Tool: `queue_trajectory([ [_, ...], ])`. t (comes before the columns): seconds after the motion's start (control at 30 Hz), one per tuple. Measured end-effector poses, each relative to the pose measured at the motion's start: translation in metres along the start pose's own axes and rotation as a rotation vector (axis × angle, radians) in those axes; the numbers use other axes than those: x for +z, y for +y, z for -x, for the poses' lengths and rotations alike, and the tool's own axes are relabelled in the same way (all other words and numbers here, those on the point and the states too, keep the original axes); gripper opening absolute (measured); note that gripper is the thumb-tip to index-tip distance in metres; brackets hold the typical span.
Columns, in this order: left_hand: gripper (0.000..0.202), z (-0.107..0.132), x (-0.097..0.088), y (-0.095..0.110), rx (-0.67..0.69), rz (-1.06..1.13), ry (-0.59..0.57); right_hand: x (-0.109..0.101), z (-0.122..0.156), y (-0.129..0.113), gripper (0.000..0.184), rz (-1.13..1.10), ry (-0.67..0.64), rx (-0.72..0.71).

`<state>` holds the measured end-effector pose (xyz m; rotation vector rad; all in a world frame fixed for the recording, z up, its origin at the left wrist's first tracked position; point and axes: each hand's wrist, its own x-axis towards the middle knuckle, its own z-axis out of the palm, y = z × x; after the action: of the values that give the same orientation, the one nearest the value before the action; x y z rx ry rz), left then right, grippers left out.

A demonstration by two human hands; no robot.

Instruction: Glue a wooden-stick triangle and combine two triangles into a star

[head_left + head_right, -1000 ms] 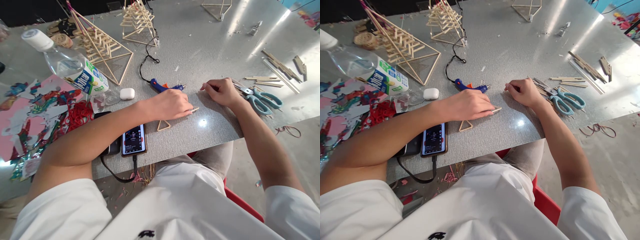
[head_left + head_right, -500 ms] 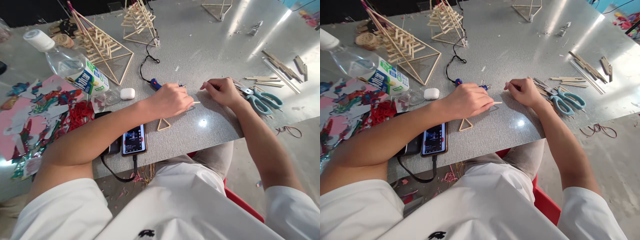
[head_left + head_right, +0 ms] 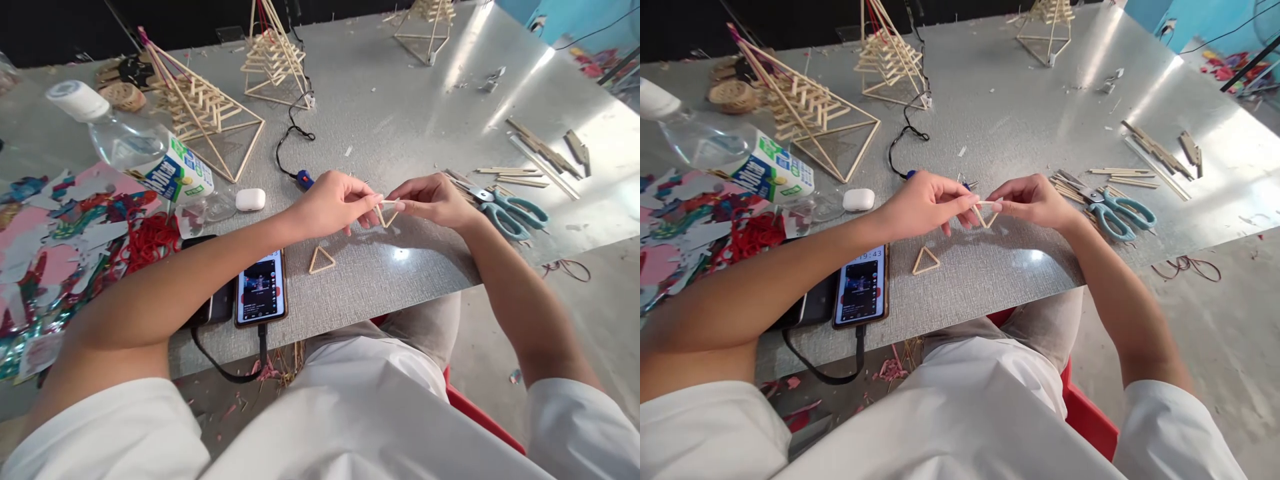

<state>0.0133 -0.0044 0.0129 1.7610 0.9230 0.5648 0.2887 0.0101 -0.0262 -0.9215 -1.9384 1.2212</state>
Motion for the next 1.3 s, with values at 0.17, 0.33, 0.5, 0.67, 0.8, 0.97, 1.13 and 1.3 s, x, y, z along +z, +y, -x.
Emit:
queue_trajectory([
  [0.17,0.030,-0.001,0.001,0.001,-0.066,0.092,-0.039,0.004,0.002,-0.002,0.056,-0.025,-0.051,0.038],
  [0.33,0.038,-0.001,-0.002,0.003,-0.115,0.134,-0.025,0.005,0.002,0.001,0.058,-0.040,-0.036,0.045],
  [0.5,0.025,0.002,0.000,0.005,-0.137,0.094,0.031,0.004,0.000,0.003,0.055,-0.062,-0.029,-0.031],
  [0.67,0.020,0.001,0.003,0.002,-0.119,0.099,0.080,0.007,-0.001,0.003,0.054,-0.087,-0.014,-0.050],
  [0.8,0.018,0.002,0.004,-0.001,-0.050,0.066,0.117,0.009,-0.001,0.004,0.053,-0.106,0.012,-0.048],
  [0.97,0.019,0.005,0.007,-0.001,0.028,0.020,0.145,0.010,-0.001,0.007,0.052,-0.102,0.007,-0.058],
  [1.13,0.016,0.005,0.006,0.001,0.080,0.010,0.130,0.011,-0.001,0.006,0.050,-0.109,-0.001,-0.062],
  [1.3,0.022,0.005,0.004,0.001,0.066,0.007,0.176,0.011,0.000,0.001,0.048,-0.147,0.050,-0.074],
])
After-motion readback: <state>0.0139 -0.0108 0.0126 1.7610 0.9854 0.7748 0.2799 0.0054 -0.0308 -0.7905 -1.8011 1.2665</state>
